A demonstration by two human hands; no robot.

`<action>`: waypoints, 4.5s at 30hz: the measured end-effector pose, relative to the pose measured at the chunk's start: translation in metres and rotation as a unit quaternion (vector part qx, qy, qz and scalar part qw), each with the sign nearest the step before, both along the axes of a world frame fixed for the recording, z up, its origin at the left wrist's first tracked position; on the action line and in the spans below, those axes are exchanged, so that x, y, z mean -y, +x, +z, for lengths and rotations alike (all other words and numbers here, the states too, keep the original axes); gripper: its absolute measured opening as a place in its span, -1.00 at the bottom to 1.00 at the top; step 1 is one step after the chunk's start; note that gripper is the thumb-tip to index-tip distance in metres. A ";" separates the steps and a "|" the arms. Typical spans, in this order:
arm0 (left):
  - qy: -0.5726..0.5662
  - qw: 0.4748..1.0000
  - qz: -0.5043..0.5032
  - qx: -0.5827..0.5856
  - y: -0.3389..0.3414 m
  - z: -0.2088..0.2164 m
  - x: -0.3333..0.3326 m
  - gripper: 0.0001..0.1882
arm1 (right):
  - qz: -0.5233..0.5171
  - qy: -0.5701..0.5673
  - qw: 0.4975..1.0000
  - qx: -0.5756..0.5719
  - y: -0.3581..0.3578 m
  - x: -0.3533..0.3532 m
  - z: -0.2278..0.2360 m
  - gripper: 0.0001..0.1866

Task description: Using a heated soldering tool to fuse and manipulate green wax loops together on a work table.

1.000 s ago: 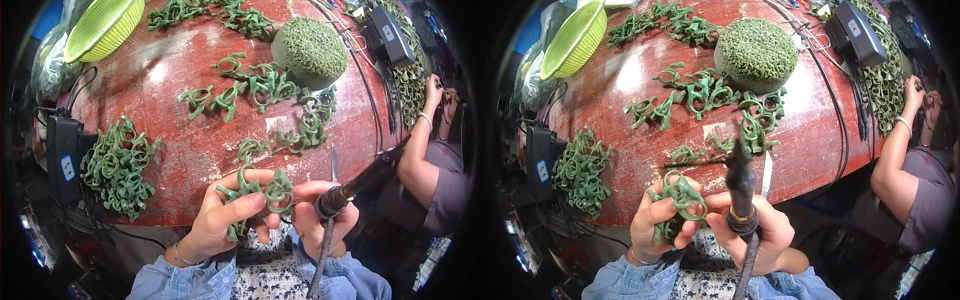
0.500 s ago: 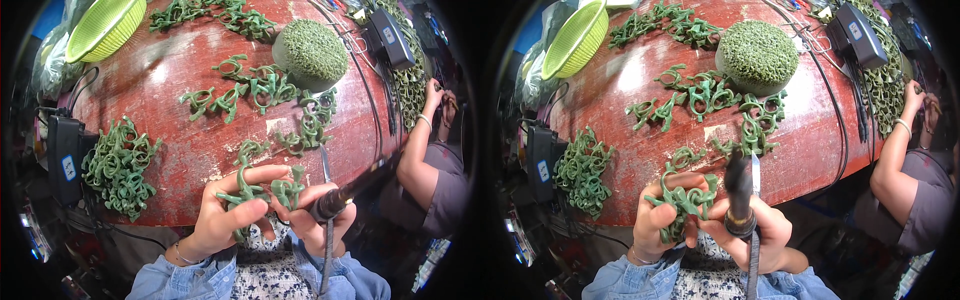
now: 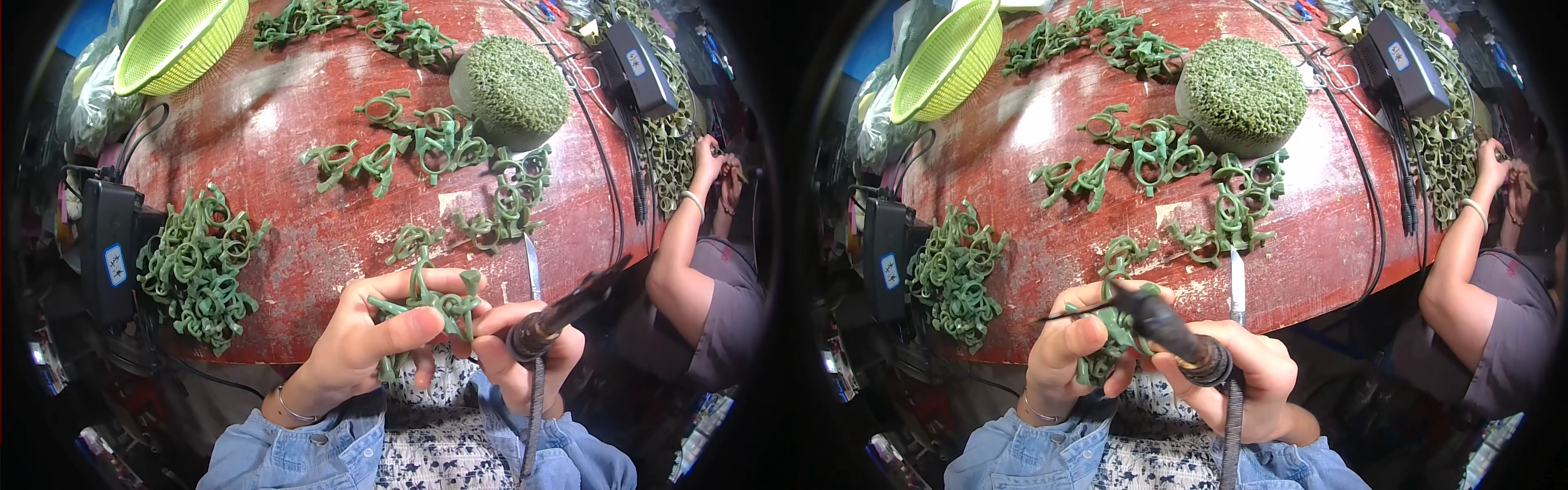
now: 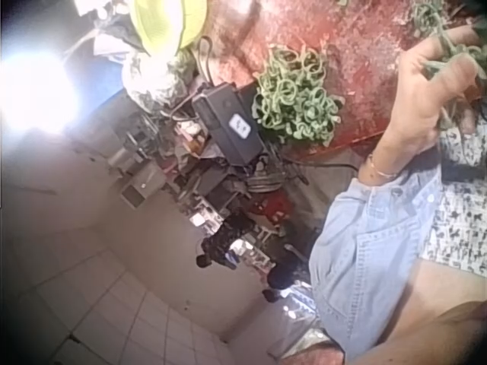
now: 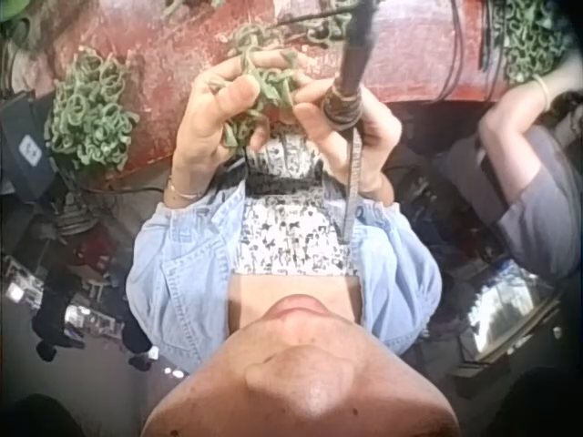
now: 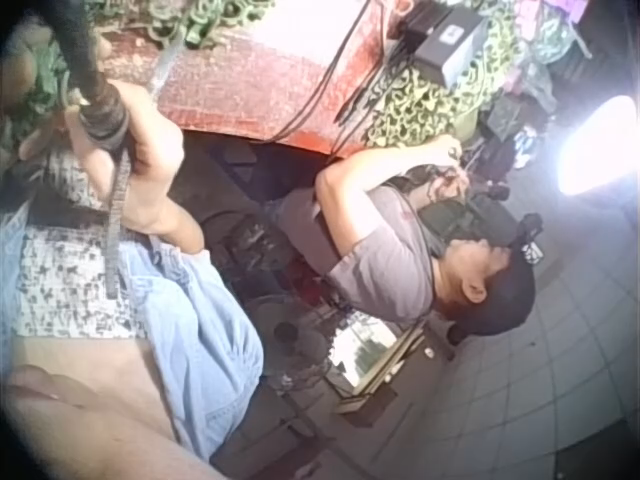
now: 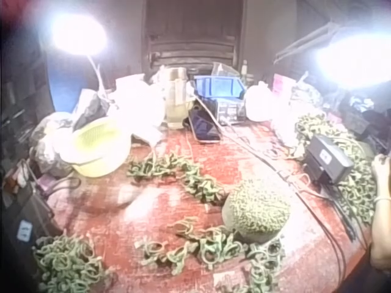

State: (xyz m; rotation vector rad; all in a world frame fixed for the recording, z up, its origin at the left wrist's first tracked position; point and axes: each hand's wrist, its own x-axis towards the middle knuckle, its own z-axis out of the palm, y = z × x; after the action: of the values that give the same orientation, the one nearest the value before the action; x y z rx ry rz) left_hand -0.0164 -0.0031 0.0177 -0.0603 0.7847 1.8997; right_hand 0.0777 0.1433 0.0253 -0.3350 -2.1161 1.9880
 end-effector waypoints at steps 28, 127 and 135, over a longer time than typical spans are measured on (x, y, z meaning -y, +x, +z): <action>-0.070 0.996 0.061 -0.002 0.004 0.003 -0.007 -0.35 | -0.100 -0.127 0.977 0.138 0.018 -0.029 -0.004 -0.63; -0.120 0.962 0.185 -0.162 0.009 -0.007 -0.002 -0.37 | 0.050 0.434 0.899 0.040 0.023 -0.032 -0.020 -0.53; -0.082 0.972 0.180 -0.126 0.008 -0.006 0.000 -0.43 | 0.029 0.406 0.912 0.046 0.025 -0.032 -0.021 -0.54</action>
State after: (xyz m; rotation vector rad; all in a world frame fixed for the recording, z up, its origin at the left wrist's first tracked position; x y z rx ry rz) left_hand -0.0088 -0.0029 0.0122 -0.0672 1.1667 2.2086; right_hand 0.1028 0.1752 0.0040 -0.2067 -2.7872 0.9579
